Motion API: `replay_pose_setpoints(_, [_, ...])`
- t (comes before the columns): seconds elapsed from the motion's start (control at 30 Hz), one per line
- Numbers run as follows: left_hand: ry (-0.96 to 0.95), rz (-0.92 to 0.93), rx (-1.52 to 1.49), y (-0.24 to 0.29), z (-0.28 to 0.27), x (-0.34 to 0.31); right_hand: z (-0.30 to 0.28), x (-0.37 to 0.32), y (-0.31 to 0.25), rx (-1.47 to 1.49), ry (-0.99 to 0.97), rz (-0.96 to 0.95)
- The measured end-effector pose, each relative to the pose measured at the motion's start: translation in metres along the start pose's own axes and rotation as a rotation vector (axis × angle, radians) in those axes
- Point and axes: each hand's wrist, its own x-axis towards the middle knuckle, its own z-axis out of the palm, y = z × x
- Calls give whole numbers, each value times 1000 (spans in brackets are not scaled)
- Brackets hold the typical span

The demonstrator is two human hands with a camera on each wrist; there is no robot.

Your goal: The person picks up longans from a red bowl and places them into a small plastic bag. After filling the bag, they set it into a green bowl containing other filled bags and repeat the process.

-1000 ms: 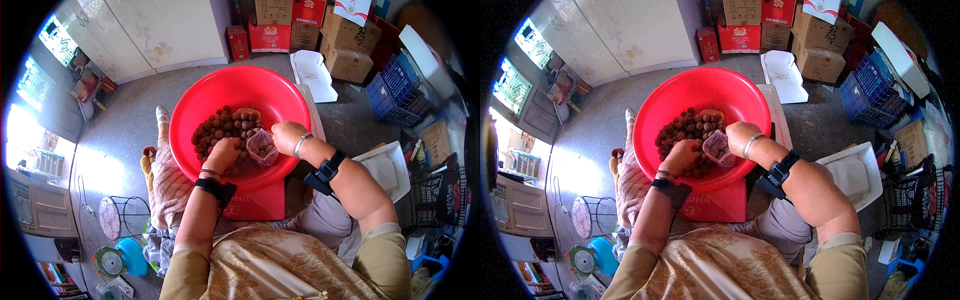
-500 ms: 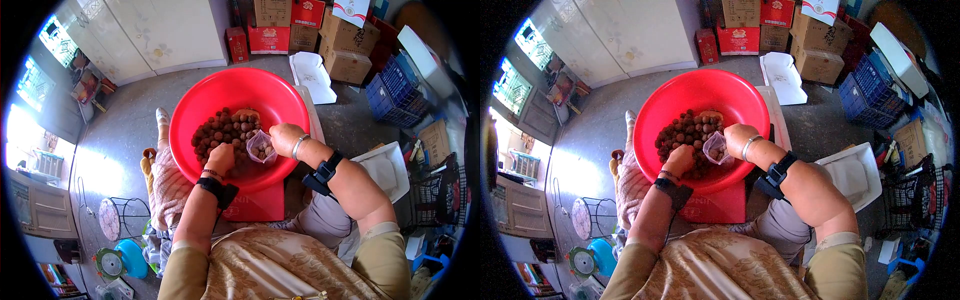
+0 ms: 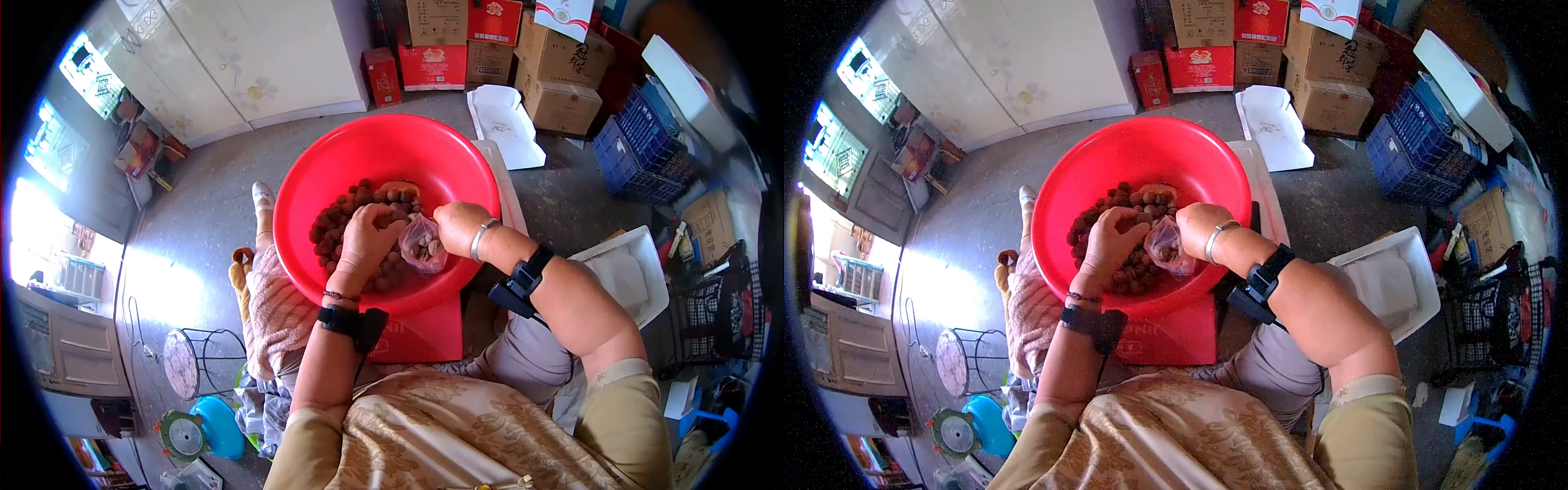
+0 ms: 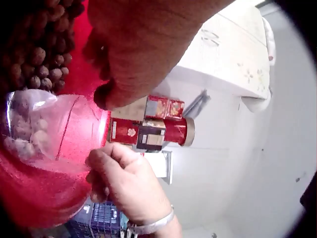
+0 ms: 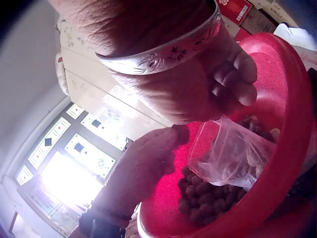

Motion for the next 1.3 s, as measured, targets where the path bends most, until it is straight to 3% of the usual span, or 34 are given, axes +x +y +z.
replay_pose_setpoints(0.2, [-40,176,183,-13,20,-1,1,1,-1,34,-4,9])
replay_pose_setpoints(0.3, [47,135,245,-24,28,-3,4,3,2,13,6,13])
replay_pose_setpoints(0.47, [-208,-31,238,-21,28,-6,4,3,2,18,9,13])
replay_pose_setpoints(0.57, [-230,-112,128,-32,35,-9,4,4,2,12,3,12])
replay_pose_setpoints(0.7, [-186,-45,164,-43,40,-4,4,4,2,30,14,16])
replay_pose_setpoints(0.77, [-187,-297,-93,-26,35,-4,6,5,2,58,32,19])
replay_pose_setpoints(1.0, [-215,-203,-300,-24,45,-16,34,26,5,174,4,12])
replay_pose_setpoints(1.1, [-348,-296,-362,-21,46,-19,47,35,4,194,81,-43])
replay_pose_setpoints(1.2, [-483,-256,-383,-7,38,-20,44,38,-1,161,-39,-3])
replay_pose_setpoints(1.3, [-480,-279,-492,13,33,-29,52,43,-1,127,58,-20])
